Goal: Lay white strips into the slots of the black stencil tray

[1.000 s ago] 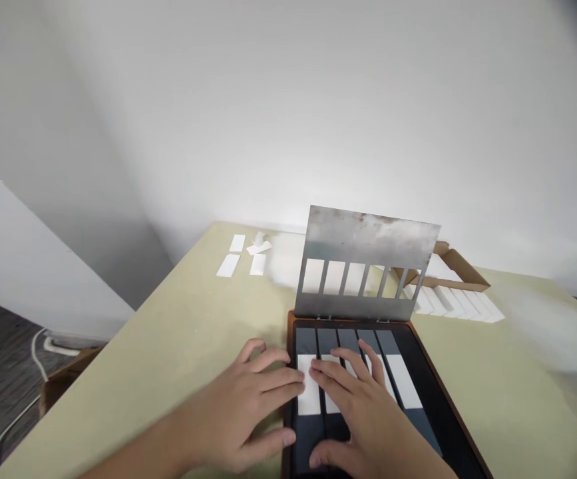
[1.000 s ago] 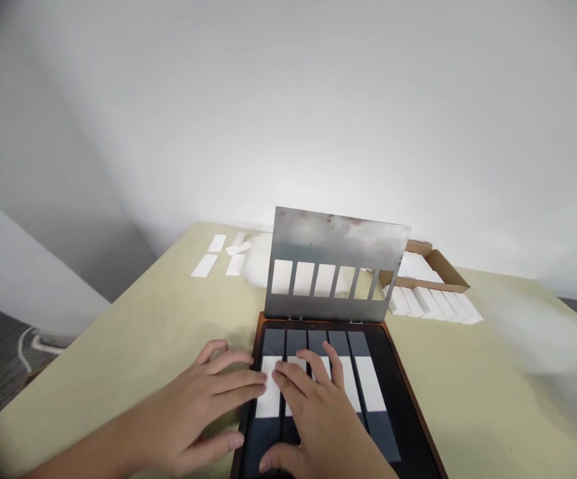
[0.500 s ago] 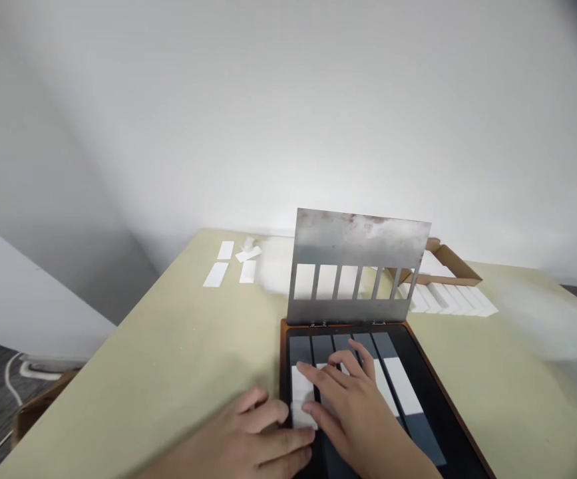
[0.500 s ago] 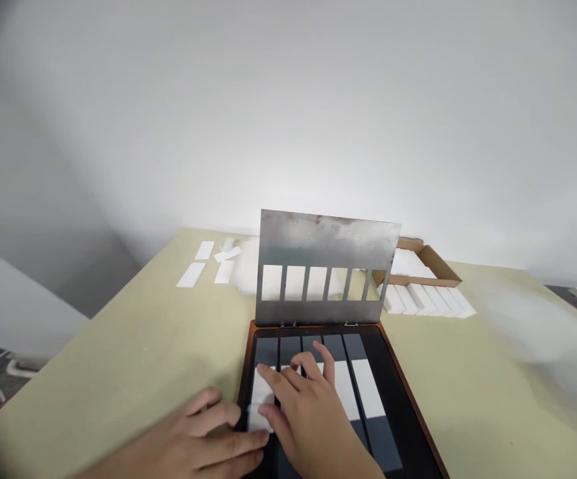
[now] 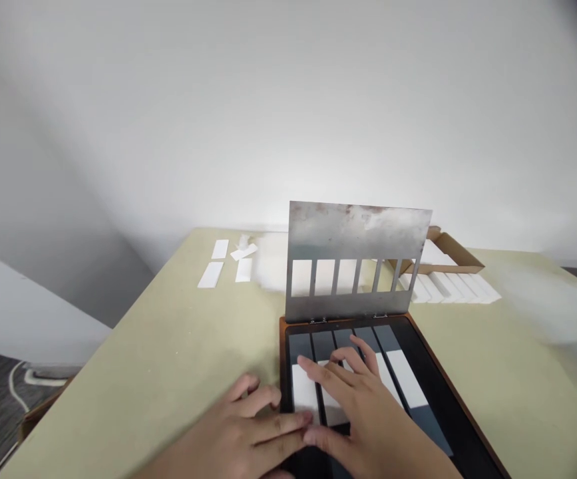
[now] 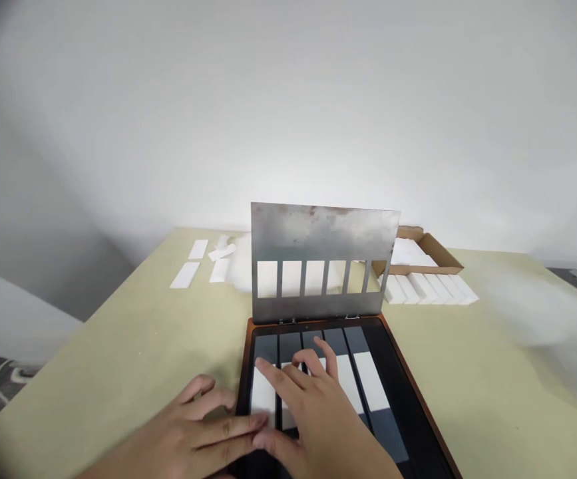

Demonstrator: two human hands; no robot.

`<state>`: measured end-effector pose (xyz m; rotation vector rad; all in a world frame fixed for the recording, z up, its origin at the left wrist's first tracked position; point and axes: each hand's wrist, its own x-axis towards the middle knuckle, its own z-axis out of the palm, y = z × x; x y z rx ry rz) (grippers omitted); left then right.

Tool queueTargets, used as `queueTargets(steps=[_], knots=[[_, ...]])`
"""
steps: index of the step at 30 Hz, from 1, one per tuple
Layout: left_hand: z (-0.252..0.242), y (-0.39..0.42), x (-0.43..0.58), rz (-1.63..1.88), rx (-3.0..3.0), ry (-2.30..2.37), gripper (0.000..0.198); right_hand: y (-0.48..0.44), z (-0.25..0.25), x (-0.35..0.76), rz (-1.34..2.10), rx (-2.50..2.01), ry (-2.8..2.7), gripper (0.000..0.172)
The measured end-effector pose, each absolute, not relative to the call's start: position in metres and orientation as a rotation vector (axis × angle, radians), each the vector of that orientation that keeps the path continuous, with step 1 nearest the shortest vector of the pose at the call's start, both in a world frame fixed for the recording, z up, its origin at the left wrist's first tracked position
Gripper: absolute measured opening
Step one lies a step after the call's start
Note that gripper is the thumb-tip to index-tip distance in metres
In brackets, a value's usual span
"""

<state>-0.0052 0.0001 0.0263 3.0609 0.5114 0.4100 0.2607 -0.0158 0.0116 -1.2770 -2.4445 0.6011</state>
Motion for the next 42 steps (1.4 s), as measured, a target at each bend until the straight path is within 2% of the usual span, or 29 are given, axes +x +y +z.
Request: queueTargets(steps=[2, 5, 17, 20, 27, 32, 35, 38, 40, 42], knots=[[0.020, 0.001, -0.010, 0.358, 3.105, 0.520, 0.046, -0.016, 0.008, 0.261, 0.608, -1.278, -2.445, 0.080], [0.011, 0.002, -0.017, 0.369, 3.114, 0.656, 0.050, -0.016, 0.003, 0.259, 0.584, -1.282, -2.438, 0.080], [-0.005, -0.004, -0.020, 0.390, 3.055, 0.884, 0.059, -0.017, -0.001, 0.249, 0.483, -1.332, -2.385, 0.047], [-0.007, -0.006, -0.019, 0.417, 3.049, 0.928, 0.059, -0.017, -0.004, 0.247, 0.425, -1.332, -2.351, 0.044], [0.016, -0.013, -0.012, 0.400, 3.216, 0.479, 0.053, -0.015, -0.003, 0.246, 0.430, -1.334, -2.316, 0.039], [0.013, -0.013, -0.007, 0.346, 3.179, 0.585, 0.059, -0.013, -0.003, 0.246, 0.434, -1.351, -2.333, 0.042], [0.005, -0.017, -0.002, 0.406, 3.111, 0.646, 0.053, -0.011, 0.001, 0.249, 0.405, -1.315, -2.384, 0.052], [0.001, -0.021, 0.010, 0.589, 2.996, 0.723, 0.033, -0.007, 0.009, 0.255, 0.432, -1.247, -2.422, 0.061], [-0.001, -0.022, 0.021, 0.727, 2.923, 0.737, 0.020, -0.003, 0.014, 0.257, 0.446, -1.229, -2.443, 0.064], [-0.001, -0.022, 0.030, 0.808, 2.894, 0.722, 0.018, 0.002, 0.017, 0.256, 0.411, -1.254, -2.440, 0.063]])
